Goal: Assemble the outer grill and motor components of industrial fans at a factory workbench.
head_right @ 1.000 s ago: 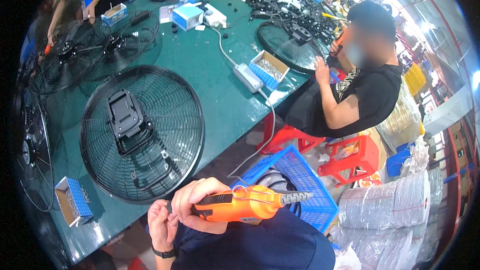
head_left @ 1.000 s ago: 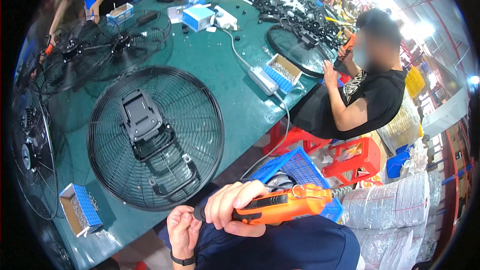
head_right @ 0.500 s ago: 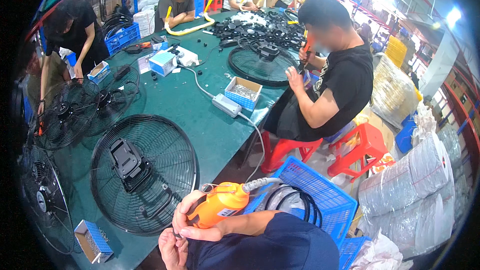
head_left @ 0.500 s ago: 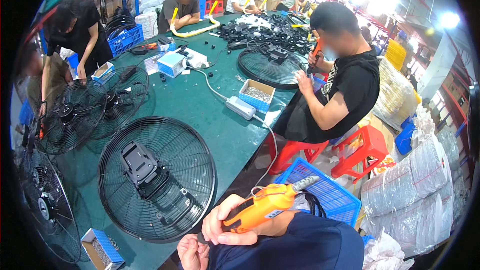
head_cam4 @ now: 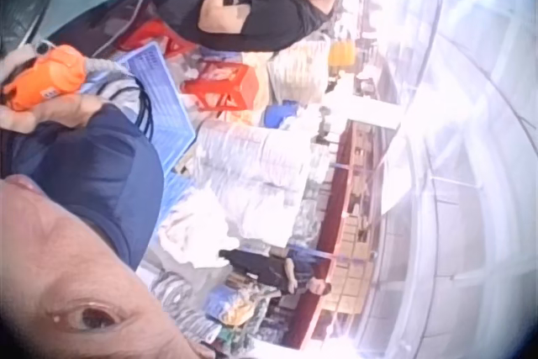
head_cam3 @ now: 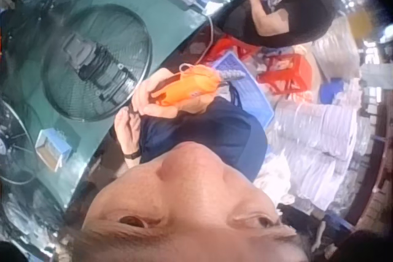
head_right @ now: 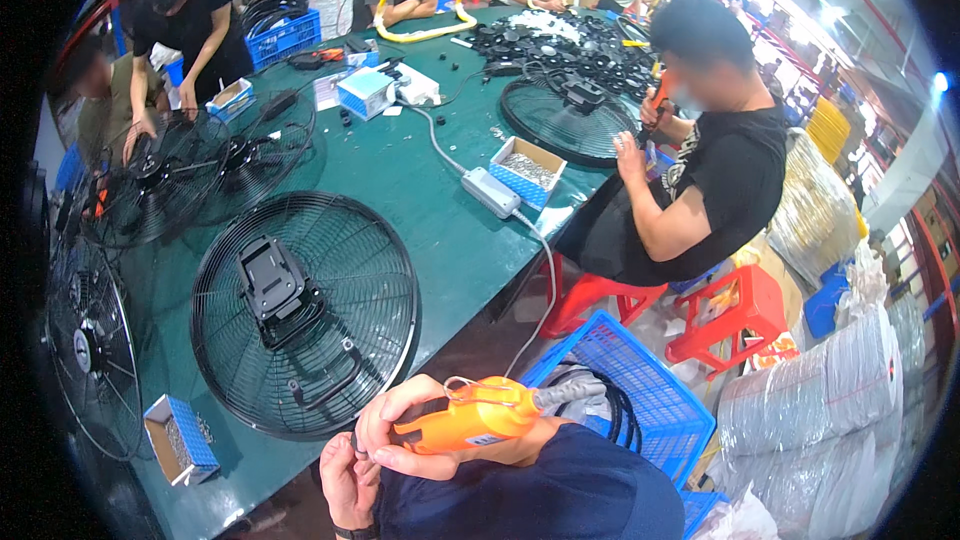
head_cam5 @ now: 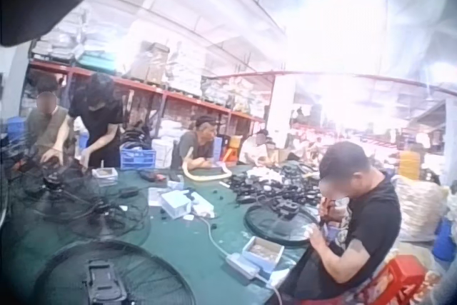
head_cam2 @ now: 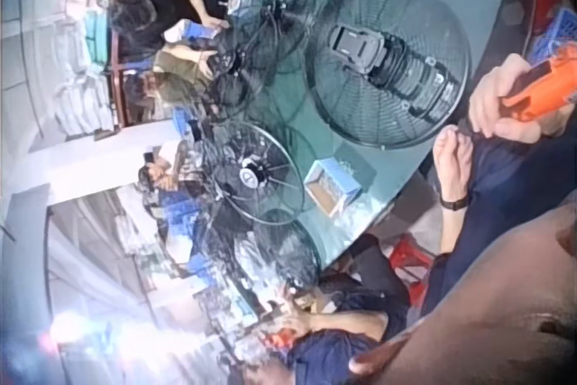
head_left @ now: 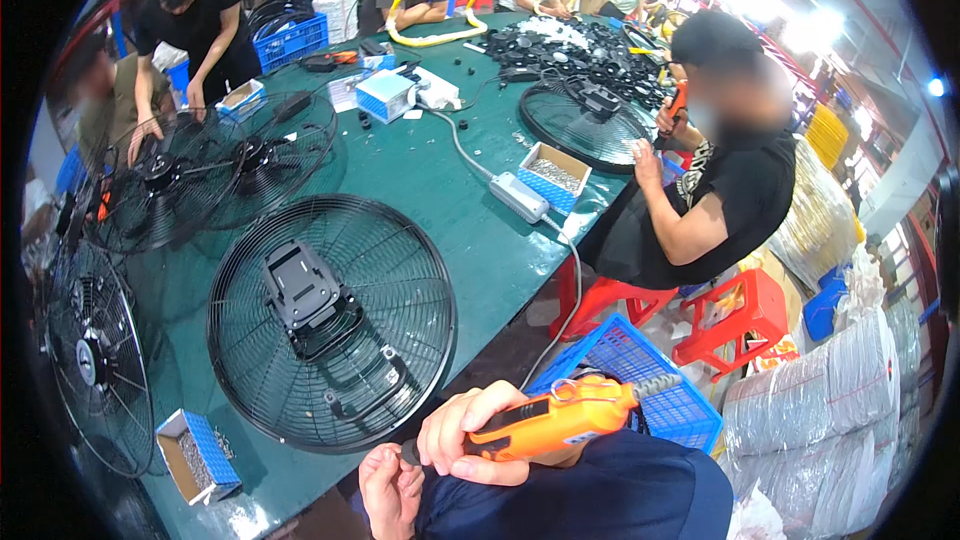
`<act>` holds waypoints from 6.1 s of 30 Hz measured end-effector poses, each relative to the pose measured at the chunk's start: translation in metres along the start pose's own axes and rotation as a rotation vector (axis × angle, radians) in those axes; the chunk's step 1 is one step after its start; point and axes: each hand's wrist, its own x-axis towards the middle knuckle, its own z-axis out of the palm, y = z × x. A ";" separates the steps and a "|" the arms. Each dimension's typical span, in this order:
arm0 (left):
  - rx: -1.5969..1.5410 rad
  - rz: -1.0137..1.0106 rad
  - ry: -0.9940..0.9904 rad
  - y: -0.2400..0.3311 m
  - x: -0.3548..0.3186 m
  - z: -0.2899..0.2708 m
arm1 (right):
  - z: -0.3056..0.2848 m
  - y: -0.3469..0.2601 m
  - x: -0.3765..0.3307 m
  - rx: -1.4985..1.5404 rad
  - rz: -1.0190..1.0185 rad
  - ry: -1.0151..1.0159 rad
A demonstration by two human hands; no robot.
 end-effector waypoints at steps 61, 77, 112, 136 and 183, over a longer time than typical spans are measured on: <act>-0.083 -0.004 0.162 0.010 0.002 -0.013 | 0.001 0.066 0.030 -0.249 0.362 -0.298; 0.173 0.108 0.249 0.025 0.039 0.063 | -0.030 -0.019 0.019 -0.451 -0.003 0.246; 0.204 0.019 0.323 0.015 -0.013 -0.005 | -0.042 -0.017 0.025 -0.303 0.058 0.103; -0.198 0.009 -0.025 0.017 -0.016 -0.002 | 0.001 0.015 0.022 -0.038 0.134 -0.222; -0.546 -0.097 0.103 0.003 0.004 -0.020 | 0.021 0.059 0.010 -0.338 0.232 -0.275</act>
